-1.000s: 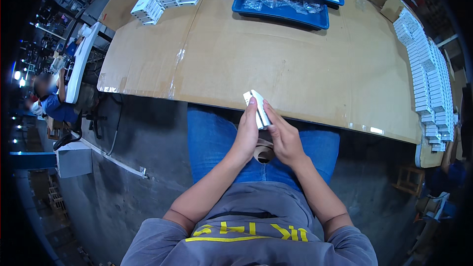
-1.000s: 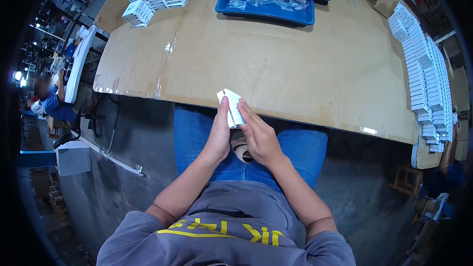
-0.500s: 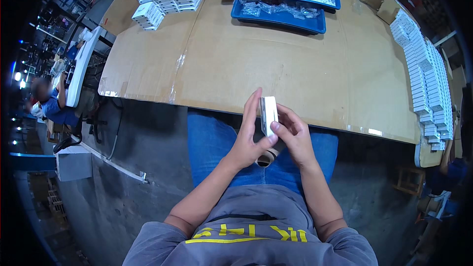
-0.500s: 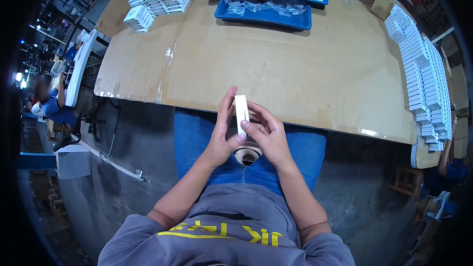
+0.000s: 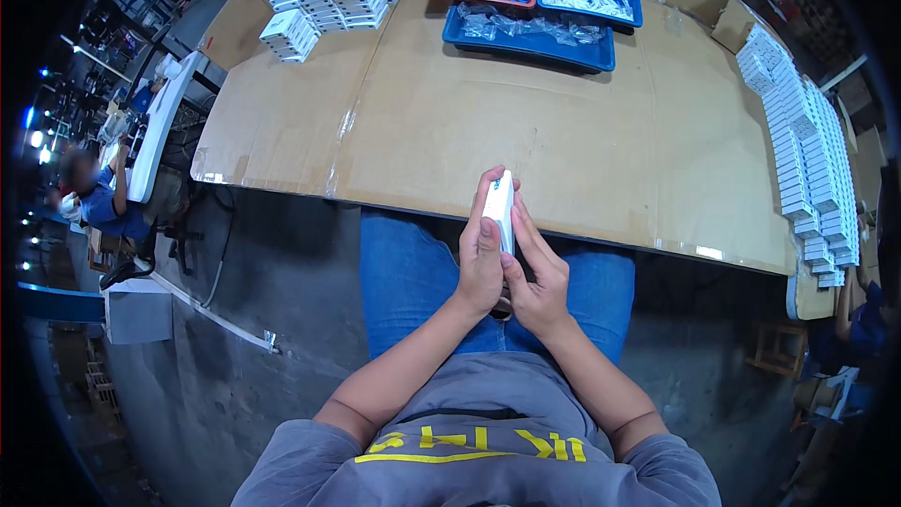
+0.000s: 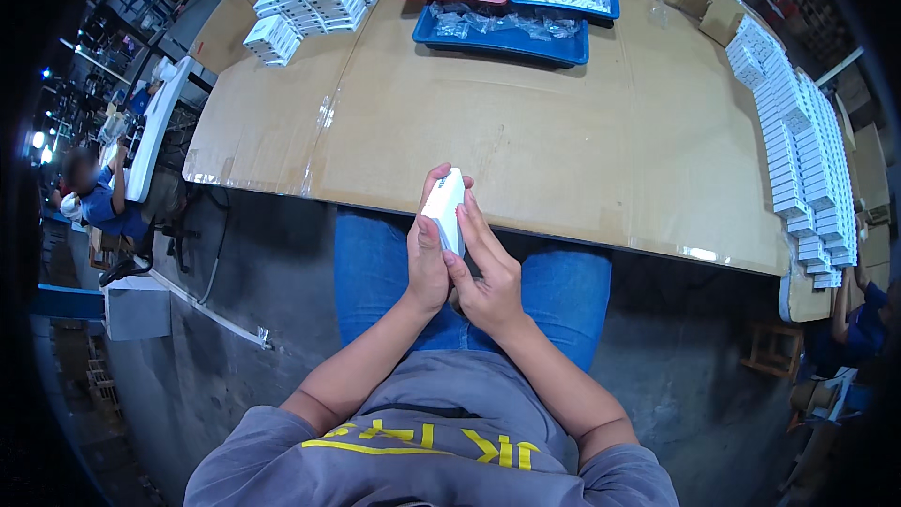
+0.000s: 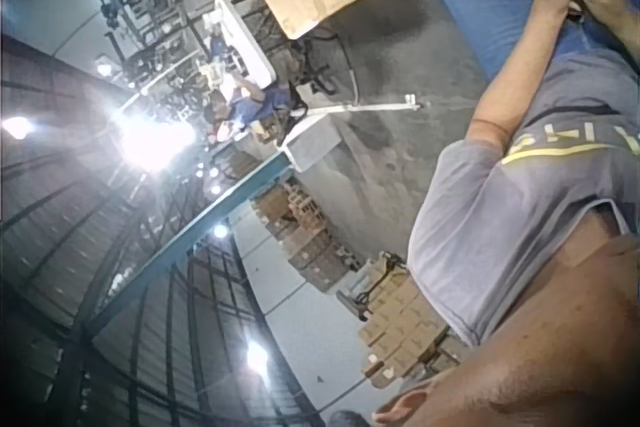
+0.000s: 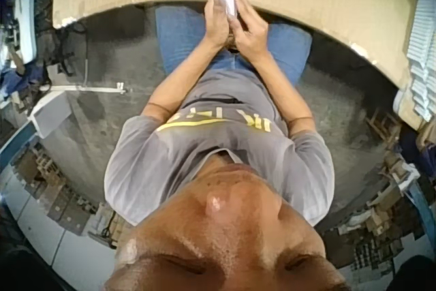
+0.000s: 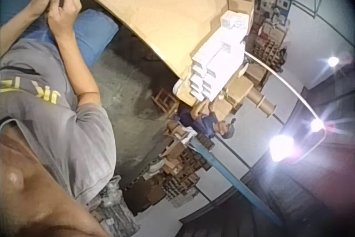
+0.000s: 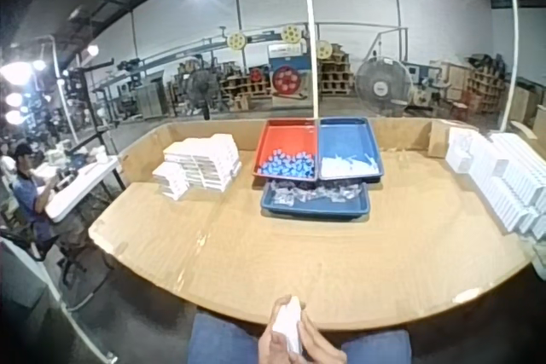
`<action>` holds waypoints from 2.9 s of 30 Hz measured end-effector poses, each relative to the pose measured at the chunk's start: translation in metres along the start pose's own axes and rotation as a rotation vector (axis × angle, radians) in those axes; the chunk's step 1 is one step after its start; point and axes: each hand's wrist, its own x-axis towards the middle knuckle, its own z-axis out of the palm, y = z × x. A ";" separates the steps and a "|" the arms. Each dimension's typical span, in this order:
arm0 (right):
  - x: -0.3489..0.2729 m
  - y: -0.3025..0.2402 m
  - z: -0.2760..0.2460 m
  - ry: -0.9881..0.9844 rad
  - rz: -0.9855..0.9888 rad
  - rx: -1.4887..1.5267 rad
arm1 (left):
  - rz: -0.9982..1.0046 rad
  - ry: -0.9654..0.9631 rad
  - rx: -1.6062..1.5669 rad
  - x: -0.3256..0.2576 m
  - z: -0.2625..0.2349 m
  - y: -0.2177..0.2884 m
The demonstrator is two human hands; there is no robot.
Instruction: Assembling small plastic parts into a white housing.
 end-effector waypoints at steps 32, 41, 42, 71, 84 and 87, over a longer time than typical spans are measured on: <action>-0.002 -0.035 0.003 0.041 0.662 0.771 | 0.350 -0.082 0.530 -0.020 -0.021 -0.002; -0.011 -0.043 0.012 0.045 0.432 0.530 | 0.465 0.035 0.387 -0.019 -0.019 0.002; -0.012 -0.043 0.012 0.040 0.423 0.551 | 0.478 0.036 0.357 -0.019 -0.018 0.003; -0.014 0.002 -0.021 -0.397 -0.214 -0.098 | -0.900 0.071 -0.327 -0.065 -0.037 -0.007; -0.019 0.020 -0.011 -0.388 -0.132 0.041 | -0.884 0.145 -0.441 -0.068 -0.042 -0.019; -0.018 0.022 -0.014 -0.156 0.106 0.302 | -0.904 0.184 -0.475 -0.055 -0.039 -0.013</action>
